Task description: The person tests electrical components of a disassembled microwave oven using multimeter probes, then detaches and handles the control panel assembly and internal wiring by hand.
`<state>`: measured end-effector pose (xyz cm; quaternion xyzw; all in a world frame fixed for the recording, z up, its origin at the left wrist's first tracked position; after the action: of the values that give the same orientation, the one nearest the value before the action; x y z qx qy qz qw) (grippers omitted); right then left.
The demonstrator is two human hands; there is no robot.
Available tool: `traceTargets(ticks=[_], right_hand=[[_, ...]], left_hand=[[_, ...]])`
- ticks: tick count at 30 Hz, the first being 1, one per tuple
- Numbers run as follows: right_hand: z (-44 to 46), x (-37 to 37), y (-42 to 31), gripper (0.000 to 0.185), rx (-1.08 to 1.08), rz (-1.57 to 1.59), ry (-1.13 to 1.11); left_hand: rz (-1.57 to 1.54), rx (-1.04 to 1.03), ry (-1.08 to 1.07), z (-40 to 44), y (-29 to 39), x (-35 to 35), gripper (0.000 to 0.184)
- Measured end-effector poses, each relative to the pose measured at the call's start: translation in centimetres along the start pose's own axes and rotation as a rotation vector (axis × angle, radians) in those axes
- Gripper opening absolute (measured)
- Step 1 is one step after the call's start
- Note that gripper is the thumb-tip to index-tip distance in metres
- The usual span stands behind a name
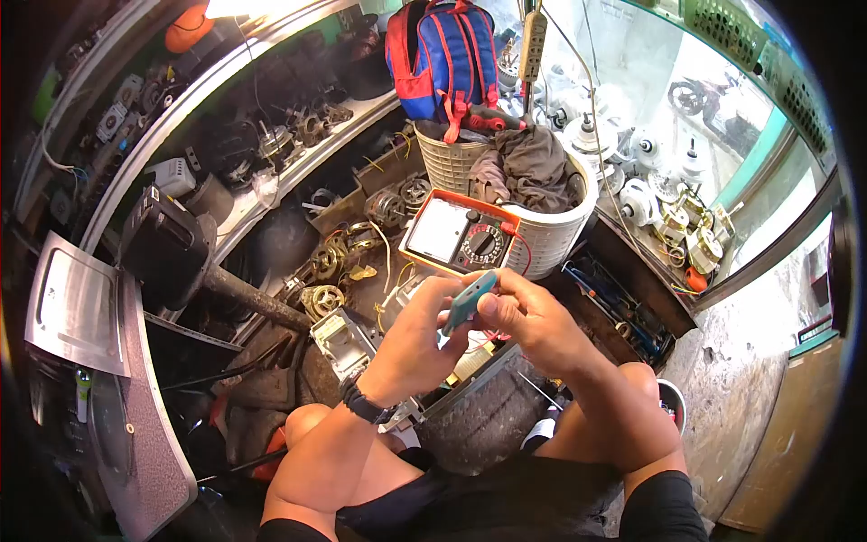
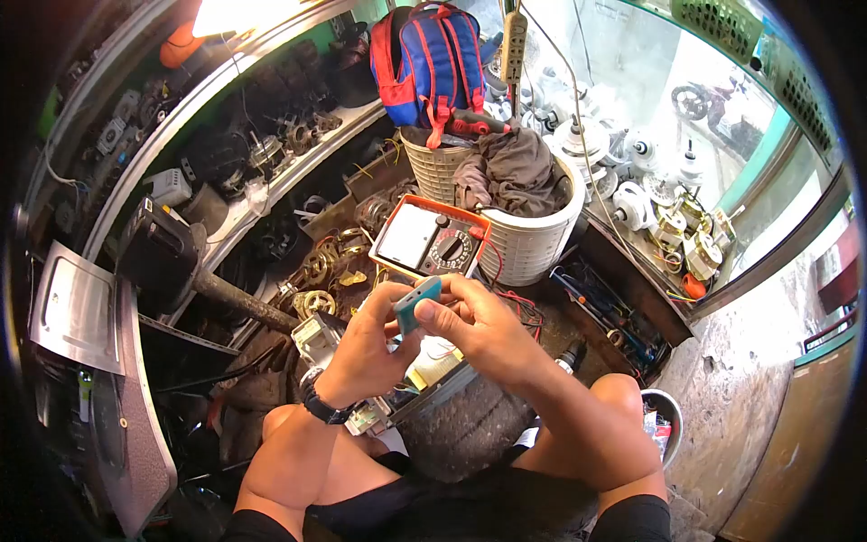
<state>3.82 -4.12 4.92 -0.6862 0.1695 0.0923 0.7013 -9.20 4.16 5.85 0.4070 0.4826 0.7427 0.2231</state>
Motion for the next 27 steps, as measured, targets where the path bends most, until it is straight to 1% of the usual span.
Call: traceTargets(ticks=[1,2,3,5,6,7,11,13,15,19,22,24,25,27], right_hand=[[-0.1,-0.3,-0.1,0.055,0.004,-0.003,0.000],[-0.2,-0.5,-0.2,0.053,0.003,-0.003,0.005],[-0.3,-0.6,-0.3,0.051,0.003,-0.003,0.011],[-0.3,-0.1,0.4,0.050,-0.006,0.011,0.008],[-0.3,0.0,0.7,0.051,-0.044,0.054,0.009],[-0.4,-0.1,1.0,0.051,-0.083,0.097,0.010],[-0.3,-0.7,0.8,0.051,-0.079,0.162,-0.002],[-0.2,-0.7,1.1,0.049,-0.098,0.192,0.035],[-0.3,-0.9,1.0,0.049,-0.114,0.175,0.035],[-0.4,-1.1,1.3,0.052,-0.106,0.144,0.073],[-0.4,-1.2,1.2,0.057,-0.122,0.091,0.057],[-0.5,-1.4,0.4,0.059,-0.109,0.068,0.038],[-0.6,-1.6,-0.1,0.060,-0.098,0.046,0.018],[-0.9,-1.3,-1.5,0.061,-0.085,-0.114,0.047]], left_hand=[[-0.055,0.059,0.000,-0.1,-0.1,0.2,0.042],[0.024,0.046,-0.001,-0.2,0.4,0.5,0.043],[0.024,0.042,-0.001,-0.3,0.2,0.5,0.043],[0.158,-0.073,0.009,-0.6,0.6,0.6,0.045],[0.193,-0.134,0.007,-0.7,1.1,0.6,0.046],[0.193,-0.133,0.007,-0.8,0.9,0.6,0.046],[0.185,-0.147,-0.006,-1.0,0.3,0.9,0.047],[0.180,-0.147,-0.011,-1.1,0.1,1.2,0.048],[0.173,-0.179,-0.028,-1.2,-0.3,1.2,0.048],[0.167,-0.145,-0.061,-1.4,-0.6,1.2,0.050],[0.113,-0.130,-0.025,-1.6,-0.4,1.3,0.048],[0.098,0.009,-0.004,-1.8,0.3,2.1,0.043],[0.102,0.009,0.000,-1.9,0.2,2.1,0.043],[-0.240,-0.023,0.133,-2.1,-0.3,2.8,0.037]])
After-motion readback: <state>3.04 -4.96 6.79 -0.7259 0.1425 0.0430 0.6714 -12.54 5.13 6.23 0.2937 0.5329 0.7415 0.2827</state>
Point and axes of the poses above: each hand's wrist, its own z-axis towards the middle knuckle, its own x-axis out of the back of the hand, y = z × x, the point moved 6 cm from there along z, towards the middle knuckle
